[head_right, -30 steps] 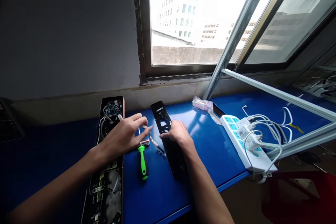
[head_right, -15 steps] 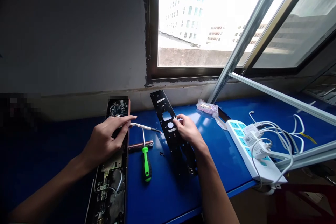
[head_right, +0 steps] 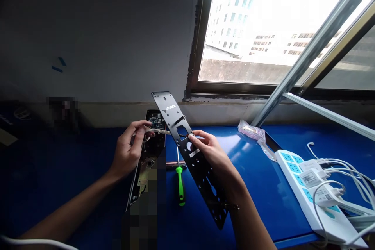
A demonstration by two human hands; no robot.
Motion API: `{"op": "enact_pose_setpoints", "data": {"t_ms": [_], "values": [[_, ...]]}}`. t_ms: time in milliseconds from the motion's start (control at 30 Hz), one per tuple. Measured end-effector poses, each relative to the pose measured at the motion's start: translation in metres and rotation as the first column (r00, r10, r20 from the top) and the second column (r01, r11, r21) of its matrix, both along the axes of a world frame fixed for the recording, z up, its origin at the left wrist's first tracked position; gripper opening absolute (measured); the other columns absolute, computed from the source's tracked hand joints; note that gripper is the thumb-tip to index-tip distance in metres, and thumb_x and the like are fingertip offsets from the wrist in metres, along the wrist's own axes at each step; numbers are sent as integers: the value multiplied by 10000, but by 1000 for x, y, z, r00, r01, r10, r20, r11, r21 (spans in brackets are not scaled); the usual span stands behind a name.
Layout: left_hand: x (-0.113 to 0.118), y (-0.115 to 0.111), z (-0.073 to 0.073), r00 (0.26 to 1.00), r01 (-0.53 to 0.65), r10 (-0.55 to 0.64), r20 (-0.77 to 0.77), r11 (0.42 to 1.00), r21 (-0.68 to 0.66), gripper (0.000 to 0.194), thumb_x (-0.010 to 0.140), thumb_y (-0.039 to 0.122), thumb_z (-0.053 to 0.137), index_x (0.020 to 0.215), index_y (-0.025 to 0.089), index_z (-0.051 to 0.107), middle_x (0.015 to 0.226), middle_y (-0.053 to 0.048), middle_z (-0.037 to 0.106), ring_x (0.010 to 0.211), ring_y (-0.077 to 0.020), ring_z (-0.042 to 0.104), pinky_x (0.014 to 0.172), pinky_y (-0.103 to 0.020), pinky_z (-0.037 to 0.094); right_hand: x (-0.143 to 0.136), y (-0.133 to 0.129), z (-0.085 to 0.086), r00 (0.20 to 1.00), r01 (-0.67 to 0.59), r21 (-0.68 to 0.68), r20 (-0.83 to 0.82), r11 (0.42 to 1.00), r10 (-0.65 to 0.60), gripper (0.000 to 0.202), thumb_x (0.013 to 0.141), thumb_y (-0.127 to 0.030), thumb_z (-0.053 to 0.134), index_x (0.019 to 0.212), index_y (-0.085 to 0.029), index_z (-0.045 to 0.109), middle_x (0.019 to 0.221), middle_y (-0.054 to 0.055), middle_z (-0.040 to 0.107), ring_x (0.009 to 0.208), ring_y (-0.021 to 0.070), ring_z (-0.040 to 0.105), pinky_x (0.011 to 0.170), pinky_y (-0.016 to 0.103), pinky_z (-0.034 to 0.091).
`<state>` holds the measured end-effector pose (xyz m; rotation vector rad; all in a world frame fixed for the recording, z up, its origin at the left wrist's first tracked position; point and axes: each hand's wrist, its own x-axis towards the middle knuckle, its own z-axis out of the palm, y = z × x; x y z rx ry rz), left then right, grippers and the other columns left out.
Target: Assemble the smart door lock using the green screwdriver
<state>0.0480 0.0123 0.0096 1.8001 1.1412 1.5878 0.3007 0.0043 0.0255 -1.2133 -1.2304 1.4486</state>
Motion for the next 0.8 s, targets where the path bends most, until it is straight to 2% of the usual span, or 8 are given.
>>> {"op": "enact_pose_setpoints", "data": {"t_ms": [133,233,433,533,667,733,800], "values": [[-4,2,-2,992,-10,16,123,999,-46,253,1073,391,504,1169,224,668,992,-34,698,930,-175,707,841,-284,569,-15,2,2,997,-67,-4,-33,998,67,435,830,-563,801,1087,-222,719,726,-37,641,538,75,579,481,176,435],[-8,6,-4,986,-30,39,160,998,-63,268,1077,392,488,1189,222,661,930,-32,683,906,-176,686,790,-275,565,-17,2,6,997,-52,0,-50,999,52,418,830,-547,808,1082,-229,711,762,-22,667,566,93,598,499,195,457],[-13,9,-6,986,-37,49,160,996,-75,269,1083,357,444,1152,211,660,875,-29,662,854,-171,663,770,-279,541,-9,1,12,999,12,39,-53,999,-10,350,835,-515,812,1032,-247,705,756,-29,641,551,90,539,471,203,404],[-9,4,-3,992,15,-9,123,999,-52,259,1087,374,448,1161,223,646,880,-23,652,857,-168,658,800,-288,531,-15,0,14,999,0,43,-51,999,2,372,824,-524,818,1055,-253,709,749,-31,639,543,86,536,464,199,400],[1,-5,4,984,147,-141,113,988,-40,228,1084,409,456,1203,246,562,1015,-41,675,925,-180,672,873,-318,543,-36,-4,15,998,-67,42,-3,997,68,379,821,-529,814,1058,-252,708,716,-37,632,520,86,532,457,204,398],[3,-5,6,991,105,-102,84,994,-31,266,1092,425,399,1205,246,560,1158,-79,675,1061,-217,665,939,-357,539,-46,-8,15,995,-104,40,-5,994,105,332,837,-513,802,1031,-262,703,750,-30,646,567,105,562,492,219,435],[1,-3,5,999,-2,3,40,1000,-11,325,1100,441,332,1193,241,571,1213,-95,657,1159,-245,631,968,-383,529,-53,-11,17,987,-162,72,-10,984,163,268,866,-483,778,986,-258,695,775,-31,641,596,104,567,516,217,437]]}}
